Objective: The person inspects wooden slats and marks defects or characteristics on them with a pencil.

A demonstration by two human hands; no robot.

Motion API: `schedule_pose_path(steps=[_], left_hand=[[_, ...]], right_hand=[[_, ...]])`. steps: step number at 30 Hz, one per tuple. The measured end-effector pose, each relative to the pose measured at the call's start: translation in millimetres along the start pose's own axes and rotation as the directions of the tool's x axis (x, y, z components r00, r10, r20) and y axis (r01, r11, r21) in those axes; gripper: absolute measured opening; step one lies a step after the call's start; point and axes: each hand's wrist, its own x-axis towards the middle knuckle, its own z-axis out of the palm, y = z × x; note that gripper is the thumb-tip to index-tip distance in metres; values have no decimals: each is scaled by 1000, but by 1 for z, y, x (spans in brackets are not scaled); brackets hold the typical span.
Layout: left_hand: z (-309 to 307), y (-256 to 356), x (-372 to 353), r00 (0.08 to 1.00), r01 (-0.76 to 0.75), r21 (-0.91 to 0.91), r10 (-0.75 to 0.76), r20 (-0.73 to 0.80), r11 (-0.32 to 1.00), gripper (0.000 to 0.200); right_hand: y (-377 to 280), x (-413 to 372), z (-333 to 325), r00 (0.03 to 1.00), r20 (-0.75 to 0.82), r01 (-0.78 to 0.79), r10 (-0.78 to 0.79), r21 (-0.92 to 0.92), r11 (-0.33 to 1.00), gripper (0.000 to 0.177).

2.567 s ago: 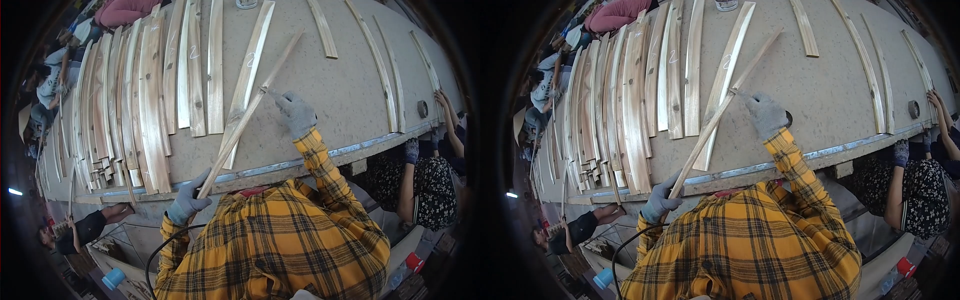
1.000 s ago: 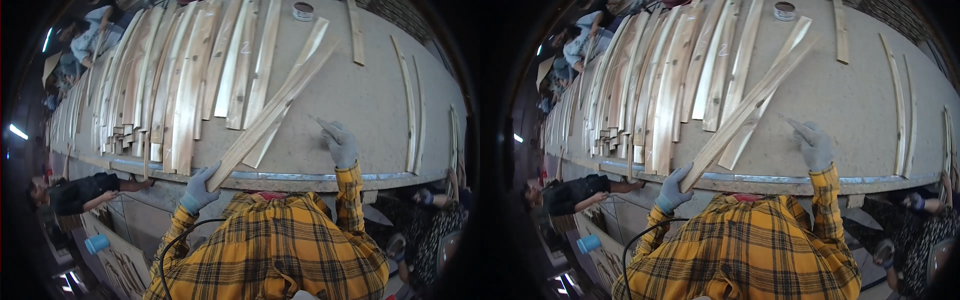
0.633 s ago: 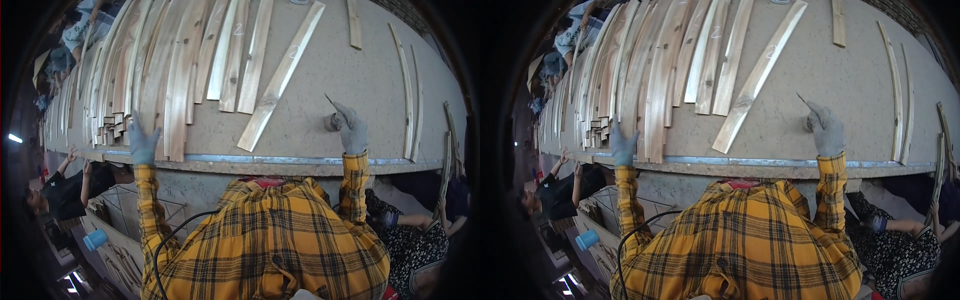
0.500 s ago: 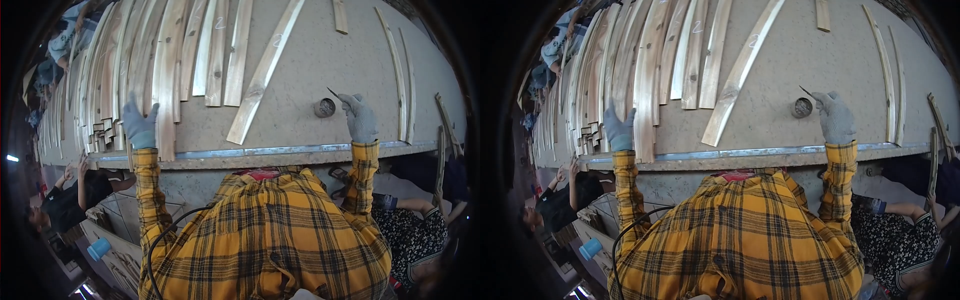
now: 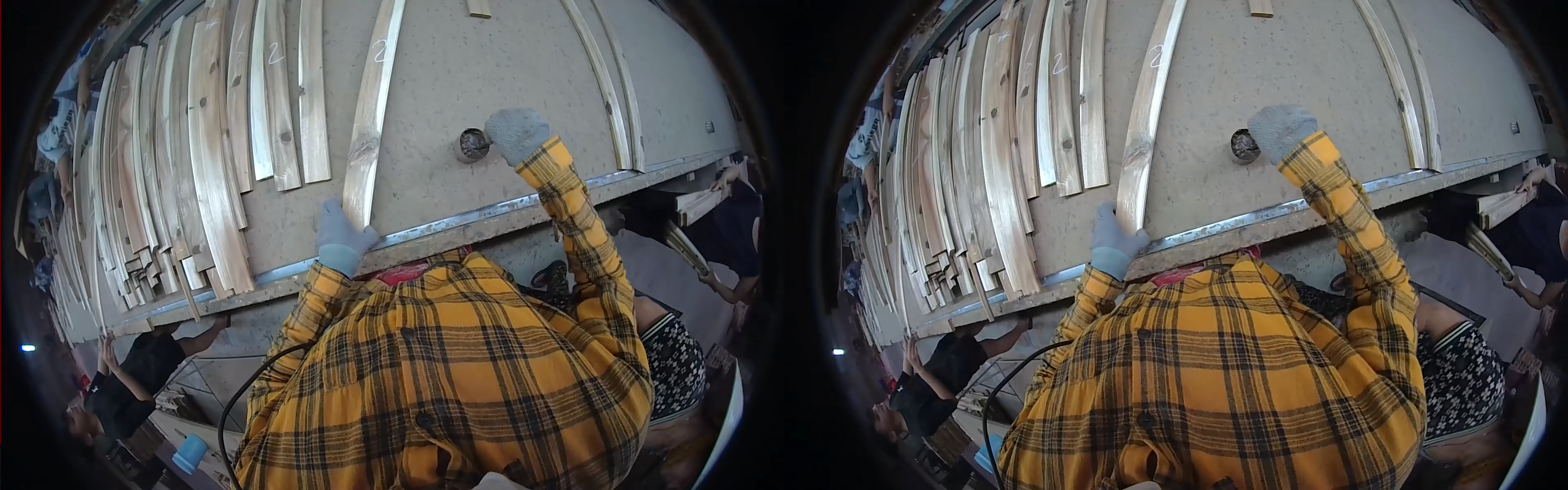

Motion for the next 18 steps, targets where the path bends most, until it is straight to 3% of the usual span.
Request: schedule_pose_path(steps=[1,3,10,12,13,15,16,18], left_hand=[[-1,0,-2,1000,-1,-1,1,-2,1000,72],[-4,-1,-5,998,-59,-124,55,-34,991,72],[-11,-6,-16,979,-186,-120,173,-112,975,70],[-10,-11,-15,976,-212,-120,204,-74,970,80],[-10,-9,-15,976,-211,-120,203,-77,970,80],[-13,-1,-15,979,-203,-46,201,-30,978,91],[-12,4,-15,979,-204,-47,203,-30,978,91],[-10,12,-15,996,-85,-42,84,-21,996,94]], right_hand=[[-1,6,-4,1000,-2,0,0,-1,1000,13],[-3,18,-11,985,169,59,-46,-73,996,13],[-8,23,3,983,104,151,-153,30,988,13],[-11,26,-1,966,195,168,-168,19,986,14],[-8,24,3,966,193,170,-170,18,985,14],[0,19,9,977,-16,209,-211,-77,975,10],[-1,21,8,978,-16,208,-210,-77,975,10],[-7,25,5,970,182,153,-159,43,987,10]])
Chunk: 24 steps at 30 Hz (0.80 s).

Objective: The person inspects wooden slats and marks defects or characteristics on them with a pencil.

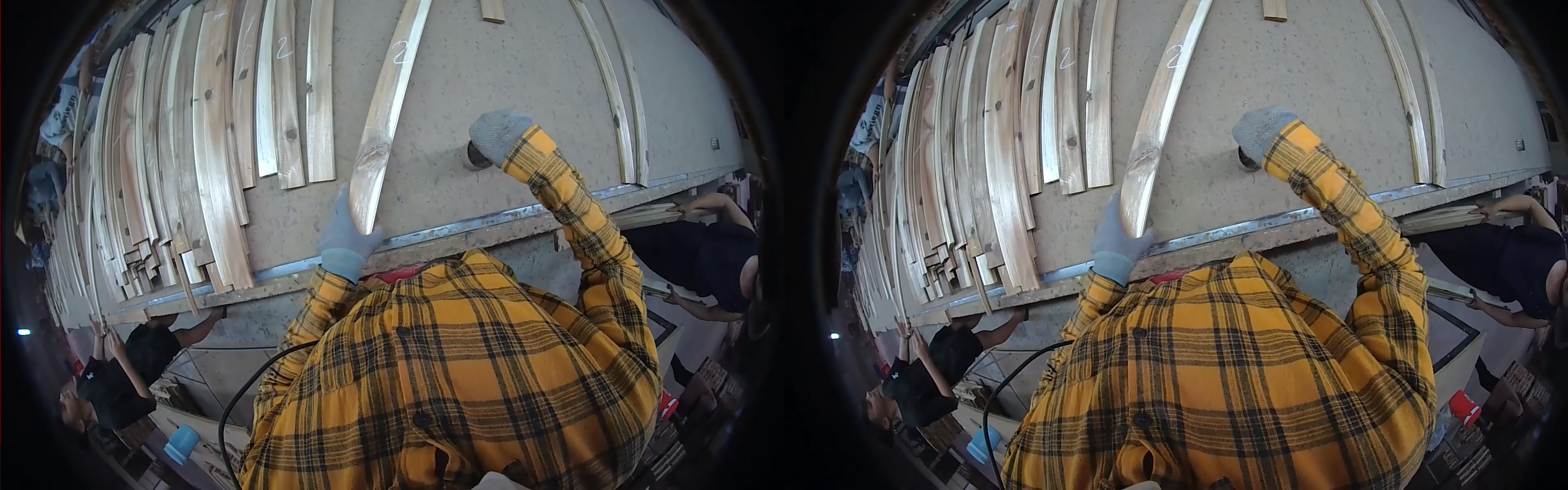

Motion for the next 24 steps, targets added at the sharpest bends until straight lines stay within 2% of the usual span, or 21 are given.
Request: schedule_pose_path(steps=[4,6,7,9,10,12,13,15,16,18,20,24], left_hand=[[2,-2,3,999,-29,-31,28,-26,999,89],[-1,0,3,998,-36,-68,31,-60,997,88],[-2,-1,4,998,-34,-67,30,-63,997,88],[-3,-4,5,988,-95,-56,87,-130,994,88],[-7,-1,4,987,-89,-58,81,-138,994,88],[-20,3,1,997,-44,-20,42,-68,999,88],[-24,2,0,996,-27,-18,25,-84,999,88],[-30,3,0,992,-57,-4,56,-116,998,89],[-34,4,-1,991,-47,-4,46,-127,999,89],[-45,9,-4,994,-41,36,44,-97,999,90],[-52,15,-6,993,-38,63,45,-113,997,90],[-60,17,-10,988,-60,100,73,-133,993,90]], right_hand=[[0,-2,5,999,-43,15,-15,6,1000,14],[3,-14,-4,984,-169,-54,49,-23,998,14],[6,-20,-13,984,-171,-52,47,-23,998,14],[13,-29,-32,991,3,-130,135,277,952,14],[16,-34,-38,992,-2,-121,127,273,954,14],[22,-37,-44,961,78,-277,266,317,907,13],[23,-38,-41,967,68,-255,246,317,914,13],[20,-41,-33,948,-105,-195,302,558,807,17],[7,-38,-32,951,-113,-181,289,555,812,17],[-30,-27,-32,884,-341,119,319,825,552,21],[-61,-1,-11,816,-505,249,280,746,618,23],[-93,30,3,774,-578,271,260,673,688,31]])
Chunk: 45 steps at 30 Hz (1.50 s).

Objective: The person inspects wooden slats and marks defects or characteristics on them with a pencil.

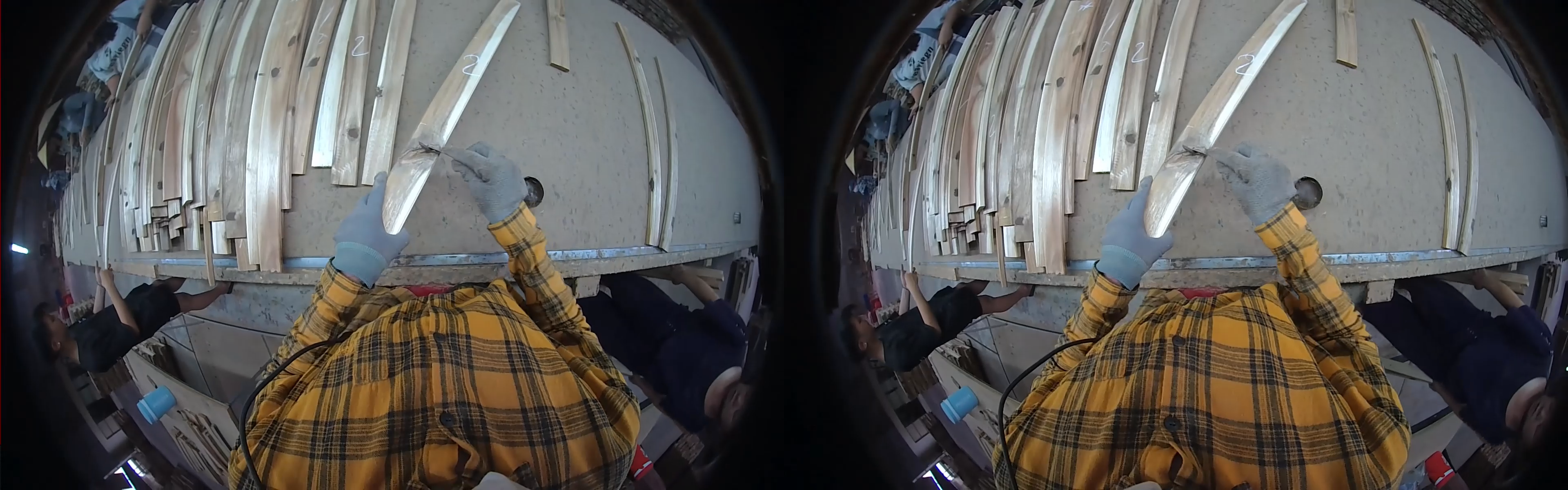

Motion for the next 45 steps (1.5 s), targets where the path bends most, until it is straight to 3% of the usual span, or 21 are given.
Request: schedule_pose_path(steps=[2,5,9,12,14,18,21,23,27,29,33,36,38,41,45], left_hand=[[-1,0,0,1000,11,11,-11,-8,1000,90],[-6,4,1,999,37,32,-38,8,999,89],[-9,7,0,998,52,68,-55,34,996,88],[-11,9,1,997,61,71,-65,52,996,88],[-12,10,2,996,67,74,-71,55,995,88],[-16,9,1,996,61,48,-64,63,997,89],[-18,8,1,996,57,-9,-57,62,998,89],[-18,5,2,996,54,-20,-52,69,998,89],[-24,-2,7,993,65,-22,-63,95,998,89],[-23,-1,6,993,70,11,-70,94,998,90],[-17,13,1,997,49,74,-54,61,996,91],[-21,20,0,993,76,94,-84,86,993,90],[-22,23,0,990,86,99,-96,100,991,90],[-22,23,0,987,92,104,-104,120,990,92],[-22,24,2,983,104,120,-121,139,987,94]], right_hand=[[1,0,12,990,-72,97,-121,-275,957,31],[0,-8,19,980,-6,180,-198,-389,903,34],[-4,-9,19,966,-50,221,-255,-358,907,35],[-10,-5,22,985,-60,123,-161,-403,907,33],[-15,-10,26,977,-35,188,-209,-311,932,34],[-15,-12,15,983,-47,164,-178,-214,963,35],[0,-9,13,990,-116,46,-77,-249,967,33],[6,-9,17,974,-109,149,-200,-360,921,29],[-14,-11,12,976,-42,194,-215,-290,937,31],[-19,-8,9,993,-103,20,-48,-255,967,32],[-10,-7,9,996,-81,-5,-23,-329,944,34],[-16,-18,20,992,-73,70,-106,-382,921,36],[-27,-19,16,998,49,55,-46,-195,979,40],[-34,-12,13,999,-50,-18,13,-98,995,41],[-32,-8,21,996,-6,-87,89,-259,962,43]])
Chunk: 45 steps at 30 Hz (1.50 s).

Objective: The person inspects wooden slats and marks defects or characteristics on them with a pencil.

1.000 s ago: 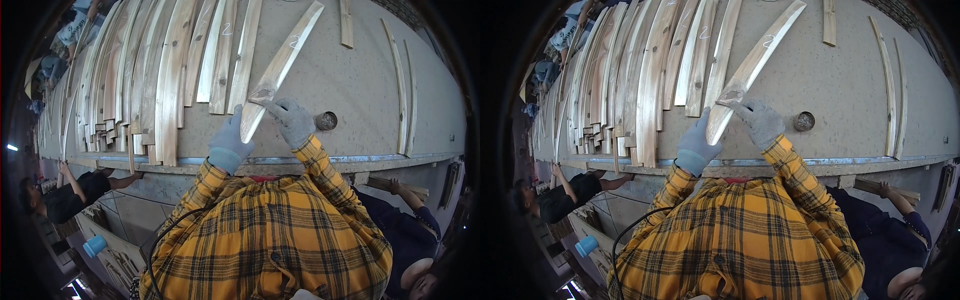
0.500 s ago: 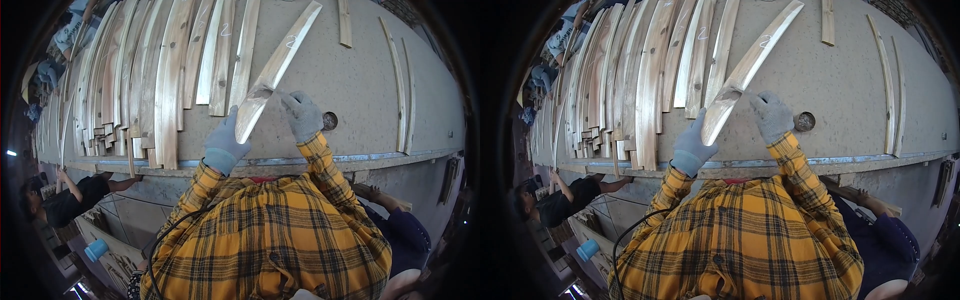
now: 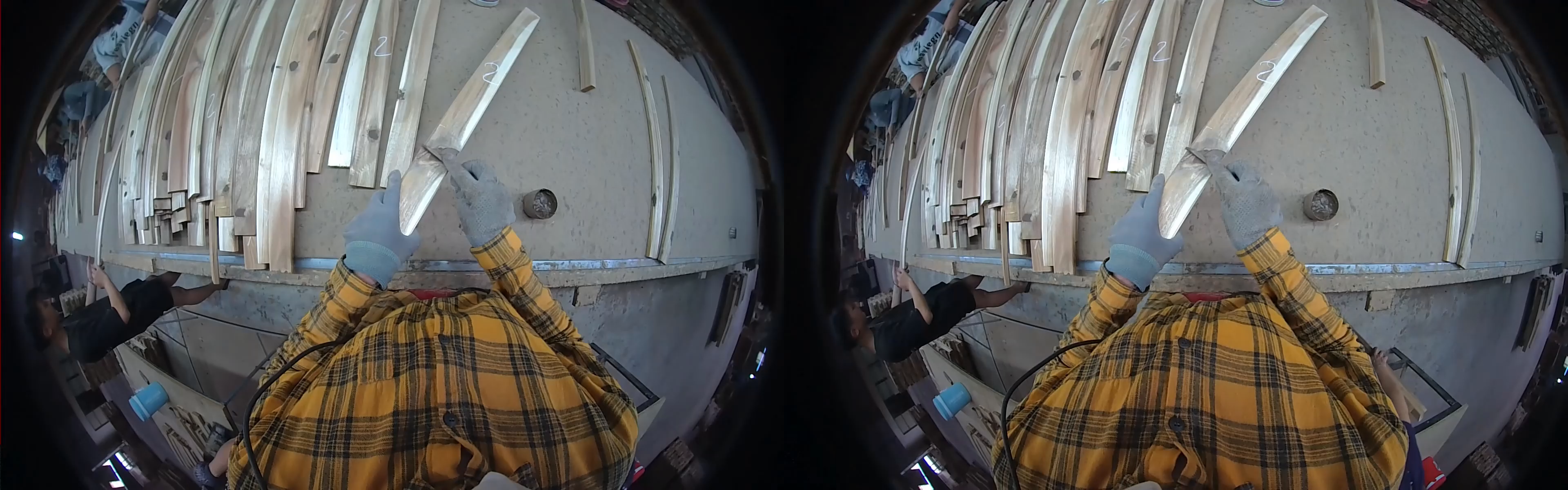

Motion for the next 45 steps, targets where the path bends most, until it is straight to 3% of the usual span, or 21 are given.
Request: schedule_pose_path(steps=[2,6,9,11,14,17,21,24,27,30,33,36,38,42,45], left_hand=[[-2,0,1,1000,5,5,-5,11,1000,94],[-3,-1,1,1000,-2,24,2,16,1000,94],[-4,3,-1,1000,1,33,-2,21,999,95],[-6,5,-1,1000,5,42,-6,27,999,95],[-7,6,0,999,10,59,-12,41,998,95],[-7,6,-1,999,4,54,-6,32,999,95],[-6,6,-1,1000,4,47,-5,24,999,95],[-3,0,-1,1000,-15,23,15,-5,1000,94],[-4,2,-1,1000,-3,14,3,1,1000,93],[-5,5,-2,1000,4,9,-5,7,1000,94],[-2,4,-2,1000,-2,12,2,-13,1000,94],[-2,4,-3,1000,-3,6,3,-11,1000,95],[-3,6,-4,1000,3,18,-3,-2,1000,95],[-4,9,-4,1000,2,29,-2,-4,1000,95],[-2,4,-2,1000,-8,21,8,-5,1000,95]], right_hand=[[-1,-7,4,987,-62,147,-149,-45,988,44],[-3,-8,2,978,-59,197,-198,-18,980,44],[-3,-3,0,988,-106,107,-110,-32,994,45],[-7,-5,0,986,-62,146,-154,-120,982,47],[-11,-9,-2,959,-72,268,-274,-80,960,48],[-6,-4,-3,975,-128,172,-184,-105,980,48],[-2,-7,3,969,-137,196,-207,-93,976,46],[-5,-9,-6,976,-28,218,-218,20,976,45],[9,-2,-6,990,-117,82,-82,-6,997,43],[15,-3,2,974,-172,140,-150,-69,988,42],[9,-8,0,972,-88,220,-217,30,975,41],[10,-4,-2,977,-158,151,-143,46,987,41],[13,0,1,988,-147,47,-53,-38,998,42],[2,-10,3,978,-145,151,-153,-24,988,41],[-1,-12,-1,974,-51,224,-222,35,974,40]])
